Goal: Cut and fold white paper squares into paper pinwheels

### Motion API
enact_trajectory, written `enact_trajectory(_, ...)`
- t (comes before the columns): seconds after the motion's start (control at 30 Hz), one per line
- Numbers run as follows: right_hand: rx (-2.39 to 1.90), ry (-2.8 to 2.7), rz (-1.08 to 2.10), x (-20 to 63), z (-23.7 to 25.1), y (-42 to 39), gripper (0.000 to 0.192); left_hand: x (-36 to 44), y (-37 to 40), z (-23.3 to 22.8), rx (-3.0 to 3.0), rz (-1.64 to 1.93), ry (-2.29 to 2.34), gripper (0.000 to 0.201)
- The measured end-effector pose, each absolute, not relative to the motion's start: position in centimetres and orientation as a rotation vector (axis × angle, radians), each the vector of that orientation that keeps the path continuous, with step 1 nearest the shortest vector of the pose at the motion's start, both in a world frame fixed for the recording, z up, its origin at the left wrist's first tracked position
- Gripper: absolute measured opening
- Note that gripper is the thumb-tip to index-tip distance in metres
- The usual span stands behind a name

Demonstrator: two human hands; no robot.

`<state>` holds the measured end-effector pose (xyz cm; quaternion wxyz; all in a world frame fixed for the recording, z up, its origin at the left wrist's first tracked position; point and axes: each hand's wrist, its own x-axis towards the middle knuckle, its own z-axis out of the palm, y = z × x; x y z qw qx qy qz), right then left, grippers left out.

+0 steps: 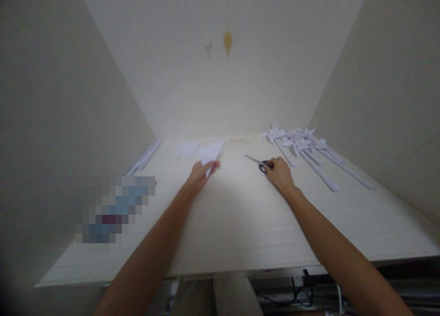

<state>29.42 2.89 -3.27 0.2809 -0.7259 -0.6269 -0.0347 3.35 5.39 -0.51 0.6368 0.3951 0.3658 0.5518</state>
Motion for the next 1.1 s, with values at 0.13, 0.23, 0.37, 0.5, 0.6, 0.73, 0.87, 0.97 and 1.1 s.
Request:
enact_trajectory(0.13,-1.918,-1.663,-0.138,29.3,-3.4,2.8,0.023,3.3,5.5,-0.6,0.936,1.253,0.851,0.011)
enact_trajectory(0.23,-1.878,-1.636,-0.159,29.1,-3.2,2.6,0.024,3.2,5.7,-0.8,0.958,1.254,0.844,0.015)
enact_trajectory(0.37,-1.84,-1.591,-0.19,28.8,-2.9,2.1,0.024,3.2,5.7,-0.9,0.971,1.258,0.833,0.014)
enact_trajectory(0.5,-1.699,-1.602,-0.165,28.5,-2.7,1.8,0.017,3.3,5.8,-0.9,1.022,1.258,0.86,0.014)
enact_trajectory(0.6,-1.538,-1.581,-0.02,28.0,-2.5,1.6,0.008,3.3,5.9,-1.0,1.059,1.252,0.881,0.014)
enact_trajectory(0.73,-1.294,-1.261,0.606,25.9,-2.2,1.6,0.009,3.4,5.8,-1.2,1.161,1.242,0.918,0.01)
enact_trajectory(0.87,-1.194,-1.201,0.893,22.0,-1.8,1.9,0.022,3.5,5.4,-1.0,1.319,1.23,0.975,0.009)
enact_trajectory(0.97,-1.066,-1.119,1.1,18.9,-1.5,2.5,0.037,3.5,5.0,-0.8,1.44,1.199,1.023,0.013)
enact_trajectory(1.1,-0.903,-0.975,1.285,17.0,-1.0,3.0,0.048,3.5,4.9,-0.7,1.556,1.137,1.072,0.016)
